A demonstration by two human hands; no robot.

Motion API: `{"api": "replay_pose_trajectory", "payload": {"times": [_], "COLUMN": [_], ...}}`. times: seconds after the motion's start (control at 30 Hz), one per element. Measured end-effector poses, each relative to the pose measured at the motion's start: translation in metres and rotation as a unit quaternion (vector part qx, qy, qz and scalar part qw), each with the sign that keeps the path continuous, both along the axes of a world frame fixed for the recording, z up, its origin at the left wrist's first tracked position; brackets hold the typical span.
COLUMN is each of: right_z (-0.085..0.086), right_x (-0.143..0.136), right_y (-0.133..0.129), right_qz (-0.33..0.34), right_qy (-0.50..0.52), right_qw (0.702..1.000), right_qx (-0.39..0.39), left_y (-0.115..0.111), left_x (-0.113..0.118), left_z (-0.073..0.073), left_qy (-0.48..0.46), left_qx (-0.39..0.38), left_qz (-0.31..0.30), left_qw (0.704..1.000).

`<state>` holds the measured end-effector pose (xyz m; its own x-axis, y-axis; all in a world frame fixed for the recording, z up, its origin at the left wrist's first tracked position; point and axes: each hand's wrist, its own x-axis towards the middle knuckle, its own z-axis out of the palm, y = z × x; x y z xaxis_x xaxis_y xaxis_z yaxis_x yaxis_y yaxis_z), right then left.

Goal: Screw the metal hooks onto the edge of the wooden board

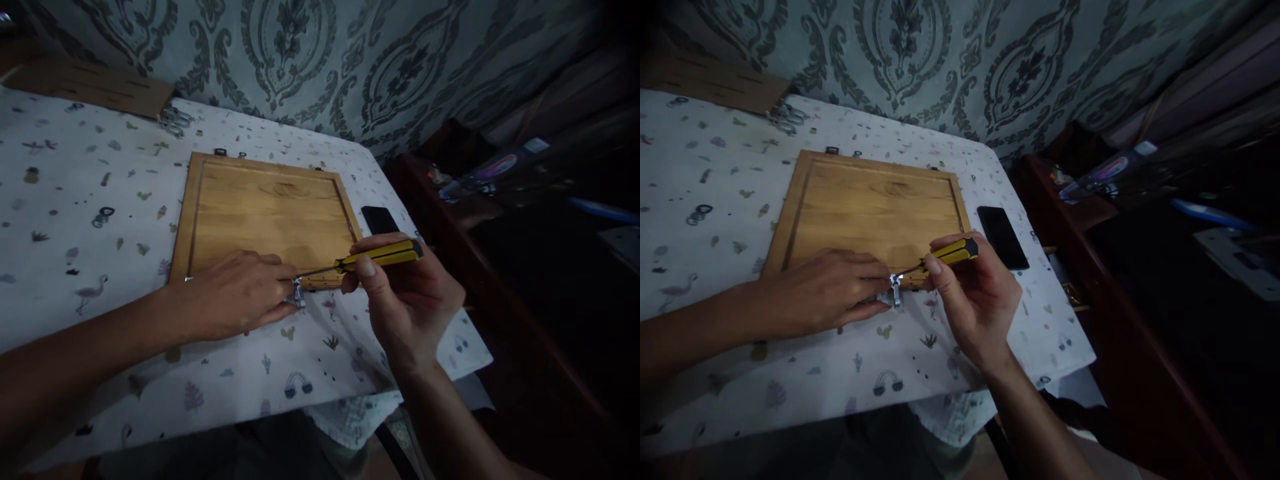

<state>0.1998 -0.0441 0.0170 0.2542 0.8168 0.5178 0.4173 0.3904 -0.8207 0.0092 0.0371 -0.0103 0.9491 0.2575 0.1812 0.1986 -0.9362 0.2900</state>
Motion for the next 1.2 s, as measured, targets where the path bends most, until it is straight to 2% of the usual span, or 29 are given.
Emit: {"api": "replay_pose_trajectory", "payload": {"times": [0.2,0.47,0.9,1.07,1.2], "right_z": [0.0024,0.0014,0.0008,0.0055,0.0100], "right_x": [-0.0001,-0.0022,-0.0046,-0.0063,-0.0012], "right_y": [0.0014,-0.0003,0.0010,0.0016,0.0010], "right_qz": [0.004,-0.005,0.005,0.026,0.085], "right_qy": [0.017,-0.025,-0.009,0.018,0.056], "right_qw": [1.000,1.000,1.000,0.999,0.992], "right_qx": [-0.017,0.010,0.000,-0.038,-0.080], "left_y": [0.0005,0.0008,0.0008,0.0011,0.0009], "left_x": [0.0006,-0.0002,0.0008,0.0014,0.0018], "left_z": [0.0033,0.0011,0.0023,0.0030,0.0031], "left_qy": [0.014,0.013,0.017,0.016,0.017], "left_qx": [-0.003,0.006,-0.008,-0.005,-0.005], "left_qz": [0.000,0.002,0.003,0.003,0.005], "left_qw": [1.000,1.000,1.000,1.000,1.000]}}
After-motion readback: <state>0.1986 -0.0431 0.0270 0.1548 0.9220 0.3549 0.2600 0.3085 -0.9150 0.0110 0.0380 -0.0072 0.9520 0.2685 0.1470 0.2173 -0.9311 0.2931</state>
